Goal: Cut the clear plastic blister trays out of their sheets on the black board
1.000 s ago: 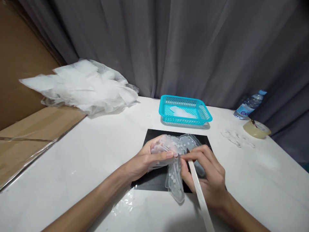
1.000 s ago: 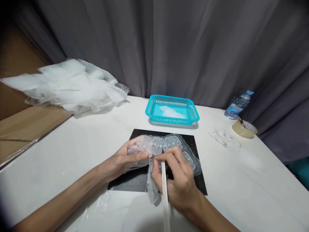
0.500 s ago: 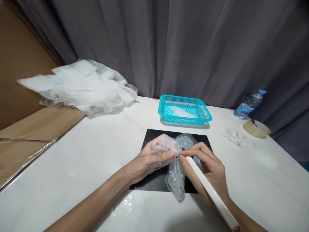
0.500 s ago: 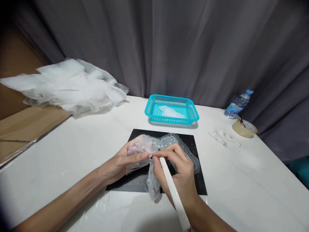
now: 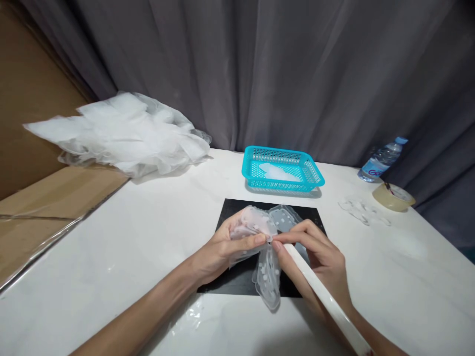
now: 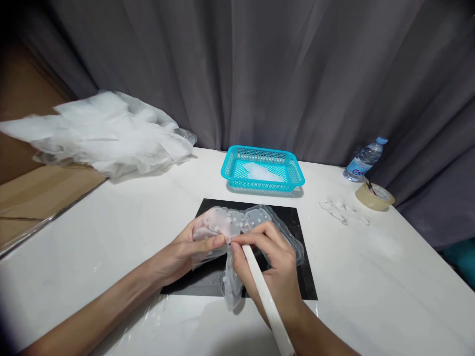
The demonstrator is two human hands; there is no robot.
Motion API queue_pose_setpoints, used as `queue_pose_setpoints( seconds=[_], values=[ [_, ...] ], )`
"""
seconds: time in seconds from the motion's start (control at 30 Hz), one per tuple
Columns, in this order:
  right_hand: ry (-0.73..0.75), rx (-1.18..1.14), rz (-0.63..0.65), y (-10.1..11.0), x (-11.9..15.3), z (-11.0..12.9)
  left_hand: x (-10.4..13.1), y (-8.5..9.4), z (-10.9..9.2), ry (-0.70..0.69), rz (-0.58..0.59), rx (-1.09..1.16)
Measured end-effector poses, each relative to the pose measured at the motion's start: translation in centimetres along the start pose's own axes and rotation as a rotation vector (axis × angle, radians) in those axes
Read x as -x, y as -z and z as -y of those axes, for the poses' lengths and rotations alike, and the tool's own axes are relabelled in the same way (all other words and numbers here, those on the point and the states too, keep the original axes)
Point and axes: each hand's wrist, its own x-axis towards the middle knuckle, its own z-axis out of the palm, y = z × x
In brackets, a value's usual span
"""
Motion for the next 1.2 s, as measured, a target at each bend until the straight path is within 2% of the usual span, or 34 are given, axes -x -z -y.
queue_pose_setpoints(
  seconds=[0.43, 0.7, 1.2],
  values=[
    [0.001, -0.014, -0.002, 0.01, -0.10, 0.15, 0.02, -0.05, 0.04, -0.064, -0.030, -0.060],
    [0.011, 0.009, -0.020, -0.06, -0.01, 0.03, 0.03, 0.22, -0.03, -0.109, -0.017, -0.180],
    [0.061, 0.058, -0.084, -0.41, 0.02, -0.27, -0.02, -0.02, 0.17, -0.100, -0.016, -0.212]
  ],
)
